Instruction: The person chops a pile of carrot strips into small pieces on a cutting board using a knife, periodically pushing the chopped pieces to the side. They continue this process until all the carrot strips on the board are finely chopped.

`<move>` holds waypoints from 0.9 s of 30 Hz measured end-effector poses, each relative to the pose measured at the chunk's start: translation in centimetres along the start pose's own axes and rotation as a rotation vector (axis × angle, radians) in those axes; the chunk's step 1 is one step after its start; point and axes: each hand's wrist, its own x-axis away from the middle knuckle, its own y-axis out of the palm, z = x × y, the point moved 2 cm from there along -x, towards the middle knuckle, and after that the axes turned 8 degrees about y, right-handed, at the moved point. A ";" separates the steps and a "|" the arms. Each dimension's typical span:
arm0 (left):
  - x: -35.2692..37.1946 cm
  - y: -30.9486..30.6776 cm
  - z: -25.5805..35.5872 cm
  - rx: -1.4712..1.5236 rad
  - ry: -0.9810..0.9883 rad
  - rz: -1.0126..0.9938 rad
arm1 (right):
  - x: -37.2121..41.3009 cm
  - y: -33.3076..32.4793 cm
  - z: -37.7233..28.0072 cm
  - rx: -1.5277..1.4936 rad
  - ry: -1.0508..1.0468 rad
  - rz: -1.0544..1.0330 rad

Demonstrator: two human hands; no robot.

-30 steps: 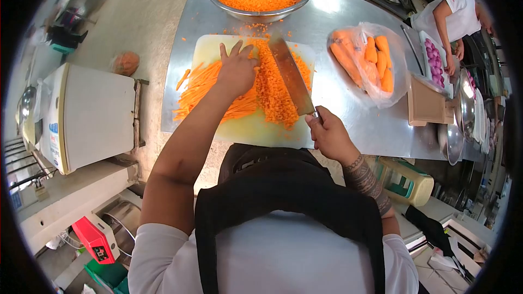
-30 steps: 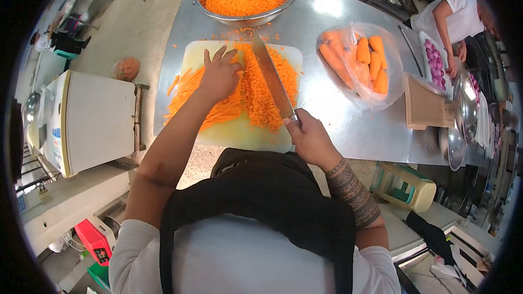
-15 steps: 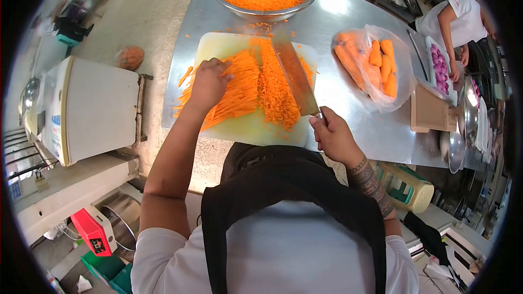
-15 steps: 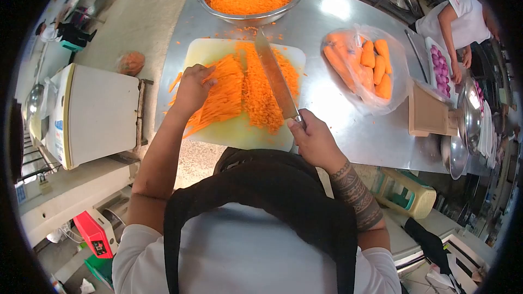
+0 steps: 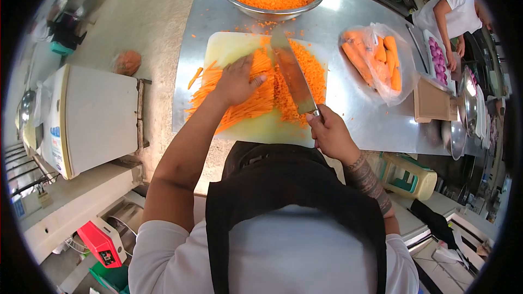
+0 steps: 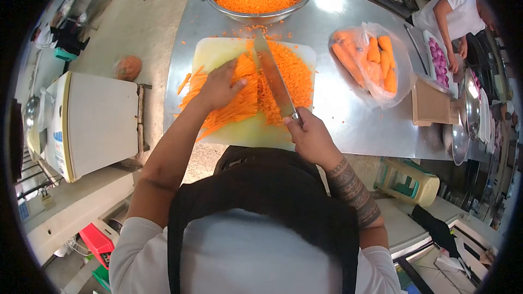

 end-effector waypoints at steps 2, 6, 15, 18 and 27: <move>0.2 0.1 0.0 -0.051 0.055 -0.006 | 0.1 0.8 0.6 0.018 -0.003 0.043; 0.2 -1.5 -0.9 0.242 -0.001 0.000 | 1.3 2.7 0.3 -0.059 0.022 0.096; 4.3 -7.1 -17.3 0.042 -0.243 0.249 | 4.4 5.3 1.2 -0.229 0.078 0.187; 6.8 -7.0 -17.6 -0.039 -0.208 0.089 | 5.0 6.3 1.7 -0.252 0.083 0.224; 7.5 -4.6 -18.4 0.085 -0.260 0.098 | 6.2 7.8 2.2 -0.231 0.076 0.262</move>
